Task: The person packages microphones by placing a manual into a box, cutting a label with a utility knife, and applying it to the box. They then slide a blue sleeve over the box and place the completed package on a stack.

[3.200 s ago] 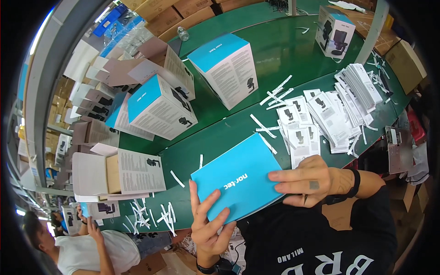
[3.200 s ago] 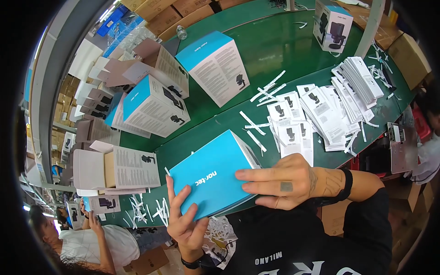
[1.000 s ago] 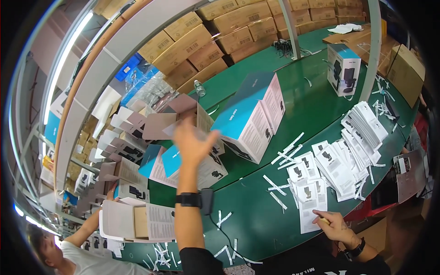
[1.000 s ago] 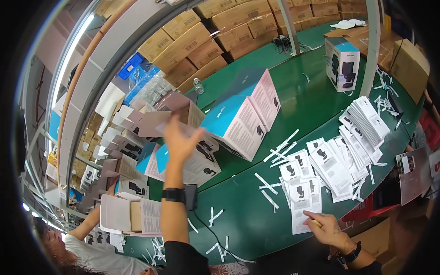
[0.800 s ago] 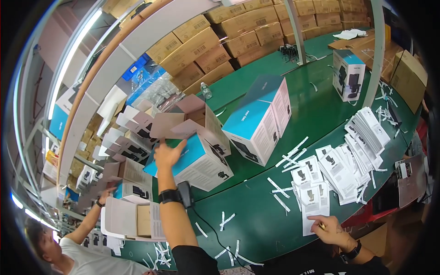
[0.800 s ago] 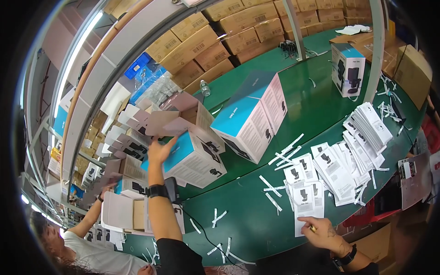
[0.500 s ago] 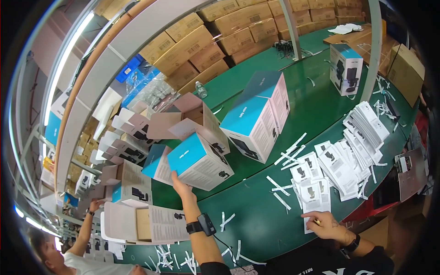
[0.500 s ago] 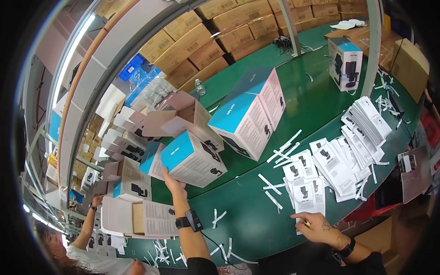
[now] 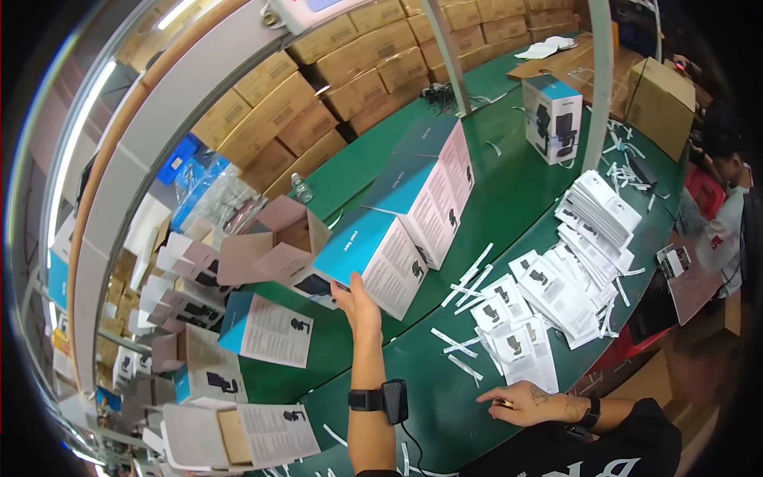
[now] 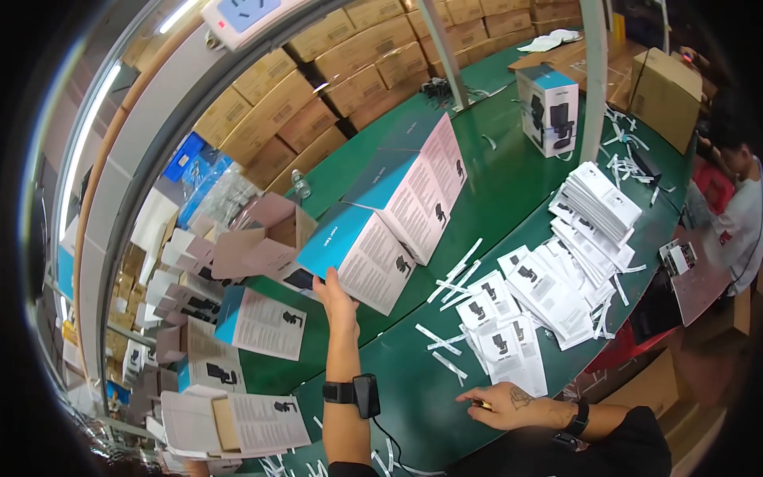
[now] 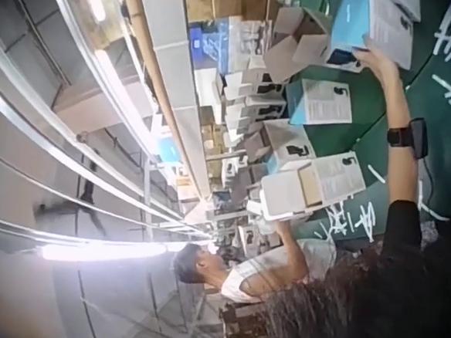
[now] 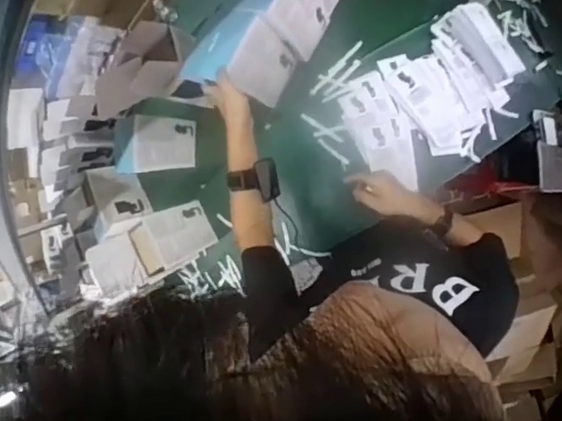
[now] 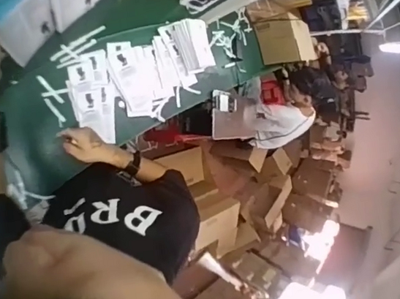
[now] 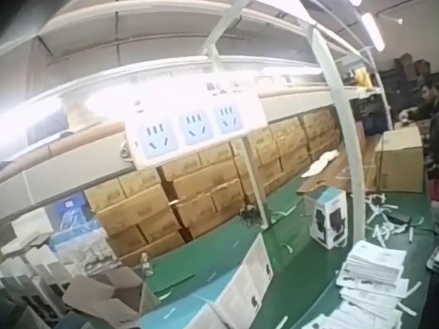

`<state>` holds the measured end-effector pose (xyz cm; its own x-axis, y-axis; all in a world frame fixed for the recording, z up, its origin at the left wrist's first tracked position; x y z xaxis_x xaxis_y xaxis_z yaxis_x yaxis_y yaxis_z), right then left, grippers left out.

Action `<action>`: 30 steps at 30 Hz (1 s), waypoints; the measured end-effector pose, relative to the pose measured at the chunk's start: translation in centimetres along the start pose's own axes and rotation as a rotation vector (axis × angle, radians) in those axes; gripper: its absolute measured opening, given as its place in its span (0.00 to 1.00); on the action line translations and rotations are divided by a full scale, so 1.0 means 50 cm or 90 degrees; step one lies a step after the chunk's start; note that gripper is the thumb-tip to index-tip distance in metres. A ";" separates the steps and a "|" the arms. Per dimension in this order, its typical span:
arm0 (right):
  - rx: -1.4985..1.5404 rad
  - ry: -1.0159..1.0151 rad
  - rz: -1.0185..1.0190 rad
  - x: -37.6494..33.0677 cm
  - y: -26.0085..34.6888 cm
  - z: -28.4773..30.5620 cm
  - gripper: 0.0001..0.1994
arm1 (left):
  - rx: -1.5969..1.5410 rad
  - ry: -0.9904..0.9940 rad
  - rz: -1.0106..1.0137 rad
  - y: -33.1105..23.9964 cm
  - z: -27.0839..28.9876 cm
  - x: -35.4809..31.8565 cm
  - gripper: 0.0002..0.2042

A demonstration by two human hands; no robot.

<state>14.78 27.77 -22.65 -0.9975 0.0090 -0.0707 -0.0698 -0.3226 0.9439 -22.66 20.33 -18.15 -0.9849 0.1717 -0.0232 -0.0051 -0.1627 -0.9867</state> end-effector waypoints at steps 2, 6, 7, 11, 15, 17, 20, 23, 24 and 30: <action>-0.013 0.002 -0.010 0.000 -0.003 0.007 0.18 | 0.039 -0.023 -0.033 -0.020 -0.051 0.019 0.41; -0.044 -0.031 0.008 -0.002 0.013 0.022 0.19 | 0.102 -0.051 -0.150 -0.111 -0.199 0.006 0.40; -0.065 -0.015 -0.002 -0.005 0.022 0.020 0.19 | 0.099 -0.101 -0.124 -0.118 -0.228 -0.008 0.40; -0.190 -0.054 -0.004 -0.009 0.041 0.047 0.21 | 0.043 0.015 -0.144 -0.107 -0.200 0.043 0.44; -0.331 -0.289 -0.092 -0.050 0.025 0.125 0.26 | 0.502 -0.048 -0.484 -0.258 -0.063 -0.024 0.40; -0.347 -0.351 -0.148 -0.060 0.031 0.136 0.29 | 0.712 -0.241 -0.639 -0.316 0.029 -0.015 0.32; -0.447 -0.333 -0.242 -0.066 0.020 0.087 0.36 | 0.887 -0.221 -0.671 -0.282 0.148 0.056 0.20; -0.408 -0.324 -0.230 -0.063 -0.006 0.068 0.37 | 0.937 -0.074 -0.565 -0.253 0.229 0.112 0.09; -0.394 -0.329 -0.230 -0.059 -0.021 0.081 0.38 | 0.904 -0.031 -0.552 -0.259 0.230 0.112 0.05; -0.249 -0.410 -0.265 -0.073 -0.081 0.125 0.25 | 0.605 -0.122 -0.872 -0.305 0.291 -0.142 0.05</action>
<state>18.63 34.95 -24.17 -0.7139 0.6959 -0.0782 -0.5398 -0.4758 0.6945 -18.12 7.44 -0.59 -0.1707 0.5729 0.8016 -0.8437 -0.5052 0.1814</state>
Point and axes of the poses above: each hand's wrist, its own x-axis towards the middle knuckle, its own z-axis out of the back of the hand, y = z × x, the point moved 3 cm from there along x, towards the middle knuckle, and after that the axes turned 1 degree about x, right-handed, at the moved point
